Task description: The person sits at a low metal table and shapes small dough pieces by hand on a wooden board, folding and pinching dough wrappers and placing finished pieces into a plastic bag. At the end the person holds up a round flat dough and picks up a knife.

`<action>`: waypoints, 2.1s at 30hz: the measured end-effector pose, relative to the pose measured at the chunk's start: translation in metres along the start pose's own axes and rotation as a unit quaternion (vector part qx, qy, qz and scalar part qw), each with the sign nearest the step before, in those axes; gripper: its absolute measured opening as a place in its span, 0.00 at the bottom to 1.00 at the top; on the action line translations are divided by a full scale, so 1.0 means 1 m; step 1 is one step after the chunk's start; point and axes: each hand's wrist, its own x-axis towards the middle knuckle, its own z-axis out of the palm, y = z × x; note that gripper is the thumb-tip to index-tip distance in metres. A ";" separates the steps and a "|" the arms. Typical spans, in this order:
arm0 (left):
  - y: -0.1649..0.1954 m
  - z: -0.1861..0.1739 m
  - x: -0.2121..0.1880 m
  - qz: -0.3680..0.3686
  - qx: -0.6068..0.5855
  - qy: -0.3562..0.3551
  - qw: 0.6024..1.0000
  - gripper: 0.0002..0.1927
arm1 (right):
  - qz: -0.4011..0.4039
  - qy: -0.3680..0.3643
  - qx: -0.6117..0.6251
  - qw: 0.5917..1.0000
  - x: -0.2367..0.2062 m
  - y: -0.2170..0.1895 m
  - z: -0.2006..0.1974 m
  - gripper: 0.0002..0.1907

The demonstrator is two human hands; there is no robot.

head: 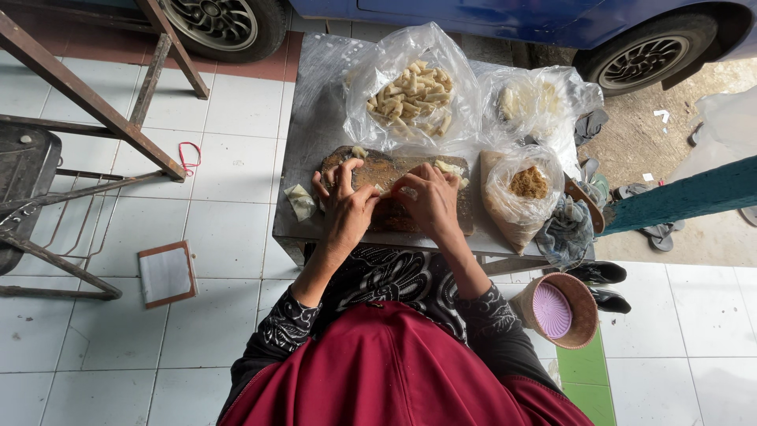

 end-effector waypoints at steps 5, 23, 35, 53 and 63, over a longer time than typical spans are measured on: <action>0.000 0.000 -0.001 -0.001 0.001 0.003 1.000 0.07 | -0.001 0.034 -0.022 0.999 -0.010 -0.002 0.007 0.05; -0.001 0.003 0.000 0.001 0.002 0.000 1.000 0.06 | 0.095 0.029 0.021 0.995 -0.018 -0.014 0.012 0.12; -0.003 0.004 -0.001 -0.005 -0.005 -0.004 1.000 0.07 | 0.059 0.013 0.034 0.998 -0.003 0.009 0.019 0.14; -0.008 0.004 0.004 0.012 0.003 -0.009 1.000 0.05 | -0.047 -0.047 -0.016 0.998 0.007 0.009 0.018 0.11; -0.011 0.001 0.009 -0.012 -0.026 -0.002 1.000 0.08 | 0.000 -0.014 -0.024 1.000 0.001 -0.001 0.023 0.10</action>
